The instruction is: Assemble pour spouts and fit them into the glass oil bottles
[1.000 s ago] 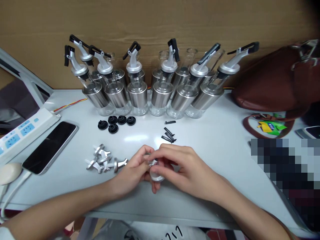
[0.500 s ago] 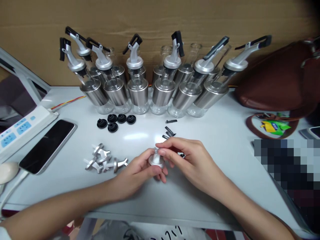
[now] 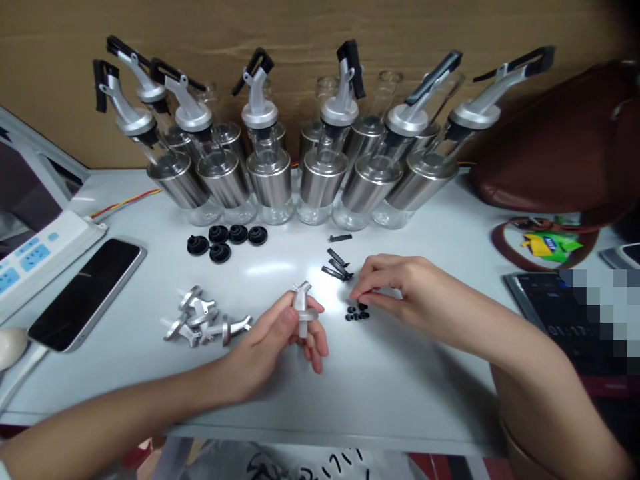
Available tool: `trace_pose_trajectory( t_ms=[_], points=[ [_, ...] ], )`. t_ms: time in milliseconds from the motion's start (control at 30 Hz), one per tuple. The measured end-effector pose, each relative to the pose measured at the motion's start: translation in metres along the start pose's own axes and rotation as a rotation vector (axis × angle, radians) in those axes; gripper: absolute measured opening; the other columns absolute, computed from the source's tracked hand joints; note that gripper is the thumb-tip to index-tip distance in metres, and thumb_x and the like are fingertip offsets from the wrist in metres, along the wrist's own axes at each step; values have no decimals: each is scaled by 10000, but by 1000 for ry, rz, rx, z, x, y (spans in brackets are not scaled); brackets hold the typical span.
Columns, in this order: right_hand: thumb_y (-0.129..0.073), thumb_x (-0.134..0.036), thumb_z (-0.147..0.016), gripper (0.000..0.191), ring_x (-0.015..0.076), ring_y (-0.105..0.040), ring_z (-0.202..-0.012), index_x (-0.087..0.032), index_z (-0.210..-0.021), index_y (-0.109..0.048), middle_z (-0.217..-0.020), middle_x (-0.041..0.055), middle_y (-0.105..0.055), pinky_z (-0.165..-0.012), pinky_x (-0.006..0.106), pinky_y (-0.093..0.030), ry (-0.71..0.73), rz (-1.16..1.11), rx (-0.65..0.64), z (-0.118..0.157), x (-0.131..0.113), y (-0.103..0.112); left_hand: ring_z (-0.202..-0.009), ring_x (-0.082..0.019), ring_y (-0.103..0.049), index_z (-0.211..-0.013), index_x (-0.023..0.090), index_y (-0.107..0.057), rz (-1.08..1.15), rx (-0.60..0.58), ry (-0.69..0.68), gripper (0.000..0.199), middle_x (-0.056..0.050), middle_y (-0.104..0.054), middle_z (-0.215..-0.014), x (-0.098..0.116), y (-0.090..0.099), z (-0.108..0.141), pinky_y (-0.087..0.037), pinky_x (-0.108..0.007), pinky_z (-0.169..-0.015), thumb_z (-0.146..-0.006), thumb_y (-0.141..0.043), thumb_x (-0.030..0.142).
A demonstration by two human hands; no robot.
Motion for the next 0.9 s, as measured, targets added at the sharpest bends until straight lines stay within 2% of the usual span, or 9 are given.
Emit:
trace_pose_trajectory(
  t_ms=[133,400,600,733,900],
  points=[
    [-588,-79,-860,189,149,-615,-750,-186,-822,-739,-812,41,-669,-673,251,-466,55,10,-5,-1,-7,-6,-662,-134,-610,-1054,182,-502,-15,1,7,430,-18,-621,-814,0,0,1,-418,-287,-681,-936,-418,587],
    [-576,-38,-854,238,171,-591,-779,-194,-753,-725,-785,41,-658,-683,272,-448,60,47,-16,-7,-12,-21,-646,-136,-601,-1042,182,-496,-37,28,26,453,-16,-615,-801,2,0,2,-417,-290,-669,-917,-430,613],
    [-480,-83,-914,264,203,-587,-795,-151,-854,-728,-842,86,-640,-722,327,-468,55,129,61,-11,-21,-16,-654,-144,-601,-1052,188,-490,-51,42,36,445,-18,-615,-806,0,2,2,-416,-301,-679,-928,-409,607],
    [-493,-31,-858,260,209,-594,-811,-139,-929,-719,-859,84,-623,-735,334,-487,73,137,95,-9,-25,-7,-639,-147,-594,-1040,184,-492,-54,53,32,457,-18,-612,-791,0,2,2,-412,-303,-666,-914,-428,618],
    [-552,-46,-843,224,222,-601,-868,-167,-947,-708,-922,86,-628,-769,345,-494,54,154,22,-8,-18,-17,-646,-143,-600,-1049,180,-494,-27,40,28,452,-18,-615,-801,1,1,1,-411,-299,-673,-917,-438,609]
  ],
)
Point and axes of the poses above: each hand's wrist, its own z-axis away from the middle knuckle, its own y-axis out of the back of the hand, x = y × z, the point moved 8 cm from there along -z, towards the middle knuckle
